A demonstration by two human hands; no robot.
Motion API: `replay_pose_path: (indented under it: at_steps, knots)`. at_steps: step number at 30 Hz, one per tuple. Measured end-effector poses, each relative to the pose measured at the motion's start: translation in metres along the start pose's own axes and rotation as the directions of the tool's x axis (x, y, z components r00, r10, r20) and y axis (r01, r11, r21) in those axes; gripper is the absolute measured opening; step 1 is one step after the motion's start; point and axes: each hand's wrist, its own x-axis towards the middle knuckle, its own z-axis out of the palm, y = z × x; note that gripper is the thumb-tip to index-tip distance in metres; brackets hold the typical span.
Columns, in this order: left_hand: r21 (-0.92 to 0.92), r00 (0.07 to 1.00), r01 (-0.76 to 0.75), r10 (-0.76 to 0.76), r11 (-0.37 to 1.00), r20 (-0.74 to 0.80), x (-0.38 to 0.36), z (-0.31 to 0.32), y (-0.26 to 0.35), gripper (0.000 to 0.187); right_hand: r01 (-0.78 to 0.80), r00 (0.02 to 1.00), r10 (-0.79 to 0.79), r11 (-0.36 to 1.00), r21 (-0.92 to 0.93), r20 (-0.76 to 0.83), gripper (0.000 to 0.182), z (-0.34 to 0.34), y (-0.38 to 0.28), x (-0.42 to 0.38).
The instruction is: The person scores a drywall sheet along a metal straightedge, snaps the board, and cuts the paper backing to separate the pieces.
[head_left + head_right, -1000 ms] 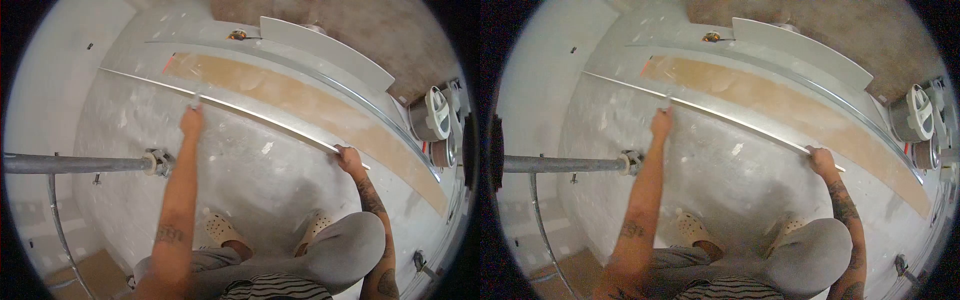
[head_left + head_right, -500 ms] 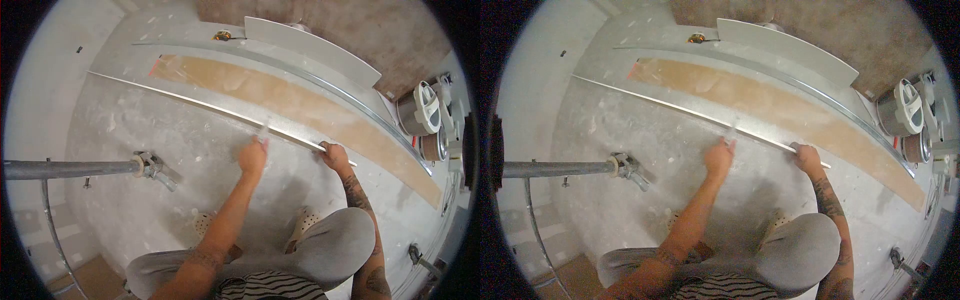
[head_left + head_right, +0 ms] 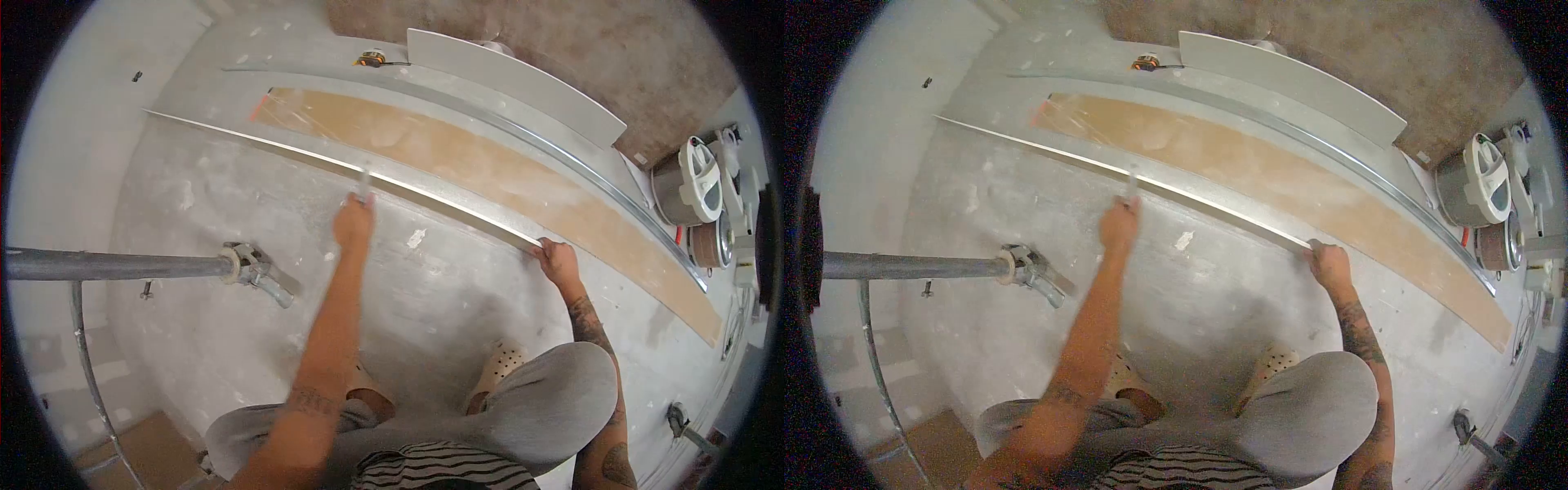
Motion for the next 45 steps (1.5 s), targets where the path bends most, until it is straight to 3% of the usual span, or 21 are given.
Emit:
replay_pose_path:
  at_steps: [7, 8, 9, 10, 13, 17, 20, 22, 25, 26, 27, 28, 29, 31, 32, 33, 34, 35, 37, 42, 45]
  knots:
    - [-0.08, 0.941, -0.25, 0.262, 0.965, 0.214, -0.138, 0.017, 0.125, 0.047, -0.013, 1.0, 0.013, 1.0, -0.011, 0.003, 0.023, 0.002, -0.014, 0.003]
    - [-0.113, 0.912, -0.279, 0.3, 0.954, 0.281, -0.139, 0.015, 0.126, 0.047, 0.046, 0.994, -0.038, 0.996, 0.08, -0.102, 0.024, 0.002, -0.011, -0.001]
    - [-0.068, 0.95, -0.289, 0.295, 0.955, 0.098, -0.127, 0.032, 0.109, 0.045, 0.114, 0.976, -0.079, 0.98, 0.166, -0.205, 0.025, 0.001, -0.008, -0.003]
    - [-0.083, 0.973, -0.206, 0.213, 0.975, 0.091, -0.101, 0.035, 0.088, 0.045, 0.119, 0.976, -0.085, 0.979, 0.167, -0.2, 0.025, -0.002, -0.005, -0.004]
    - [-0.135, 0.994, 0.072, -0.083, 0.988, -0.077, -0.038, 0.009, 0.029, 0.052, -0.087, 0.996, 0.088, 0.996, 0.021, -0.016, 0.028, -0.011, 0.003, -0.014]
    - [-0.019, 0.995, -0.076, 0.074, 0.997, -0.067, -0.068, 0.027, 0.048, 0.052, -0.027, 1.0, 0.026, 0.999, -0.04, -0.016, 0.026, -0.01, 0.007, -0.01]
    - [-0.113, 0.965, -0.166, 0.185, 0.98, 0.187, -0.152, 0.032, 0.125, 0.047, -0.065, 0.998, 0.065, 0.994, -0.083, -0.007, 0.032, -0.025, -0.004, -0.005]
    - [-0.202, 0.9, -0.211, 0.27, 0.957, 0.343, -0.19, 0.037, 0.157, 0.044, 0.04, 0.982, 0.044, 0.904, -0.425, 0.185, 0.038, -0.05, -0.014, 0.003]
    - [-0.271, 0.863, -0.235, 0.329, 0.933, 0.384, -0.216, 0.05, 0.17, 0.037, 0.216, 0.971, -0.15, 0.88, -0.424, 0.184, 0.034, -0.116, -0.101, 0.053]
    - [-0.277, 0.856, -0.239, 0.337, 0.931, 0.392, -0.22, 0.052, 0.171, 0.037, 0.281, 0.933, -0.151, 0.874, -0.397, 0.326, 0.03, -0.132, -0.141, 0.077]
    - [-0.267, 0.883, -0.247, 0.33, 0.931, 0.333, -0.219, 0.053, 0.171, 0.035, 0.446, 0.874, -0.304, 0.813, -0.375, 0.38, 0.029, -0.128, -0.17, 0.099]
    - [-0.258, 0.905, -0.259, 0.327, 0.931, 0.272, -0.219, 0.053, 0.171, 0.033, 0.54, 0.838, -0.46, 0.773, -0.333, 0.293, 0.032, -0.115, -0.194, 0.116]
    - [-0.266, 0.896, -0.275, 0.346, 0.924, 0.276, -0.219, 0.057, 0.169, 0.033, 0.55, 0.819, -0.439, 0.784, -0.286, 0.37, 0.035, -0.111, -0.229, 0.131]
    - [-0.309, 0.875, -0.386, 0.452, 0.869, 0.176, -0.217, 0.068, 0.165, 0.033, 0.441, 0.88, -0.414, 0.894, -0.08, 0.234, 0.04, -0.049, -0.26, 0.163]
    - [-0.321, 0.86, -0.412, 0.48, 0.853, 0.172, -0.218, 0.067, 0.17, 0.033, 0.403, 0.914, -0.405, 0.914, -0.047, -0.019, 0.045, -0.012, -0.27, 0.171]
    - [-0.349, 0.897, -0.355, 0.421, 0.867, 0.135, -0.22, 0.066, 0.176, 0.035, 0.308, 0.9, -0.336, 0.941, -0.14, -0.278, 0.041, 0.028, -0.279, 0.174]
    - [-0.321, 0.901, -0.208, 0.308, 0.924, 0.304, -0.215, 0.059, 0.185, 0.039, 0.191, 0.811, -0.271, 0.96, -0.203, -0.519, 0.038, 0.059, -0.284, 0.176]
    - [-0.248, 0.868, -0.072, 0.183, 0.966, 0.461, -0.211, 0.053, 0.194, 0.043, 0.162, 0.813, -0.25, 0.965, -0.207, -0.526, 0.038, 0.073, -0.286, 0.182]
    - [-0.218, 0.742, -0.083, 0.207, 0.972, 0.638, -0.193, 0.027, 0.186, 0.053, 0.052, 0.971, -0.037, 0.997, 0.055, -0.238, 0.025, 0.098, -0.28, 0.181]
    - [-0.212, 0.936, 0.165, -0.085, 0.963, 0.342, -0.139, 0.033, 0.124, 0.051, 0.128, 0.974, -0.117, 0.991, 0.046, -0.192, 0.011, 0.076, -0.275, 0.173]
    - [-0.166, 0.928, 0.109, -0.04, 0.98, 0.37, -0.152, 0.063, 0.146, 0.05, 0.087, 0.979, -0.071, 0.993, 0.08, -0.19, 0.01, 0.08, -0.278, 0.177]
